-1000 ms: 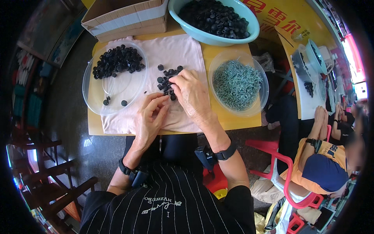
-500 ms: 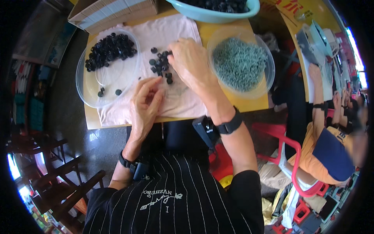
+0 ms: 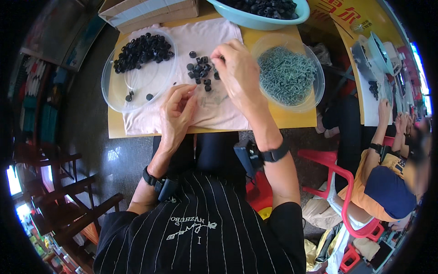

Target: Manually assembling small black plastic components by inserting blue plastic fasteners into them.

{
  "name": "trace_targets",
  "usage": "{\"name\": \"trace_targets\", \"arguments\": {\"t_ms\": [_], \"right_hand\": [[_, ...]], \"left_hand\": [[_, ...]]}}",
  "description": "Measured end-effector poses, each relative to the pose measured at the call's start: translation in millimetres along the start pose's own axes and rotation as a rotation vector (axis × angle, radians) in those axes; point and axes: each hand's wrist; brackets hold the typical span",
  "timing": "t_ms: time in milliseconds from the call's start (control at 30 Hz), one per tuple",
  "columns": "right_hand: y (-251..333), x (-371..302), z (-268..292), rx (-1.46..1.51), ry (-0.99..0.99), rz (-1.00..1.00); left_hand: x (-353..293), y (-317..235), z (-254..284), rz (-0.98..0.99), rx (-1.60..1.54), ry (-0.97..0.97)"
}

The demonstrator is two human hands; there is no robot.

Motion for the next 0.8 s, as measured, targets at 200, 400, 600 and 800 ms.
{"name": "trace_targets", "arguments": {"t_ms": [200,400,600,800], "right_hand": [[12.0,-57.8,31.7,0.029,0.104,-0.086],[7.3,-91.2,37.0,-0.184,0.059,0.011],[9.9,-93.0,42.9,-0.086,0.063,-0.023],[2.0,-91.6,41.7,-0.003,0.098,-0.150]], "left_hand": [[4.7,-2.2,5.7,-0.050,-0.003,0.062],[9.6,-19.4,12.6,-0.125,0.272,0.236],[10.3,-14.5,10.6,-0.150,0.284,0.244],[10.9,-18.8,11.4,-0.104,0.222,0.242]]}}
Point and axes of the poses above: each hand's wrist, its own x-axis towards the middle knuckle, its own z-axis out of the back of the hand, y = z × x, and after that the axes turned 8 degrees about -y, right-handed
